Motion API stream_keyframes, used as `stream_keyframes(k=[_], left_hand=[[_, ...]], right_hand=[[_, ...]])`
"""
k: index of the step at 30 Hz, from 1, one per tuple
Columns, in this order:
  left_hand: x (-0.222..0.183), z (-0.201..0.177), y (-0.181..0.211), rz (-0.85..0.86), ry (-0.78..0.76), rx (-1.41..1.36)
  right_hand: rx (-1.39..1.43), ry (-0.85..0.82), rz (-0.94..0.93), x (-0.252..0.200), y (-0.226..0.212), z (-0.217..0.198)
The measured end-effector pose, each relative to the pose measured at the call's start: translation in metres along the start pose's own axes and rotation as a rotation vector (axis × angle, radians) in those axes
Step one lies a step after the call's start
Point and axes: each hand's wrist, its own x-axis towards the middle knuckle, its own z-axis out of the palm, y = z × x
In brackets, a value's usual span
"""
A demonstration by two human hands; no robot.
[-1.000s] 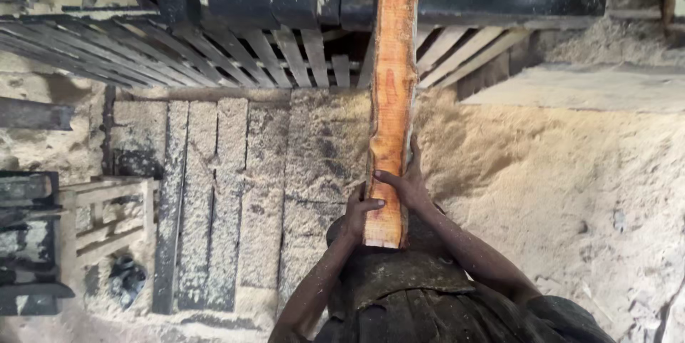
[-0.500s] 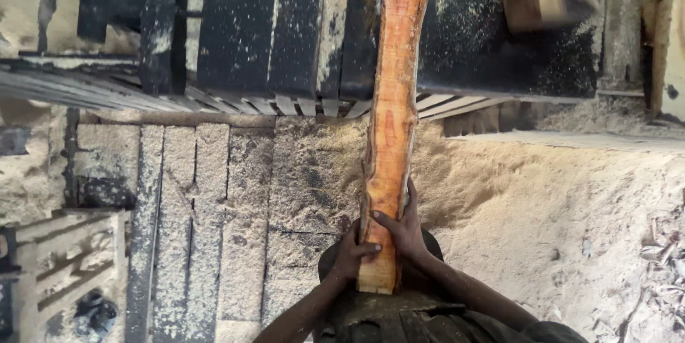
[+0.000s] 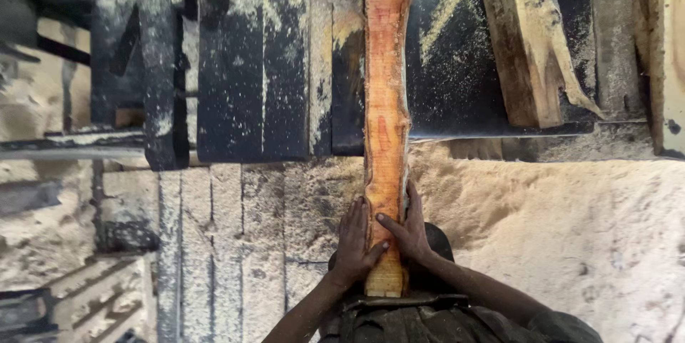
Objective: The person cuts wooden planks by feeding them through a vertical saw blade and rotating them by hand.
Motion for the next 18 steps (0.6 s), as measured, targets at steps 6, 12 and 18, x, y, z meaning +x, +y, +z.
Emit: stream_keyframes(k=[6, 12, 18], left_hand=[[0.04, -0.002, -0.01, -0.054, -0.112, 0.18], [0.086, -0.003, -0.019, 0.007, -0.074, 0.374], [0.132, -0.01, -0.022, 0.013, -0.058, 0.49]], right_hand=[[-0.082, -0.031, 0.055, 0.041, -0.005, -0.009], [-0.146, -0.106, 0.105, 0.088, -0.023, -0.02], [-0.092, -0.063, -0.011, 0.131, -0.044, -0.026]])
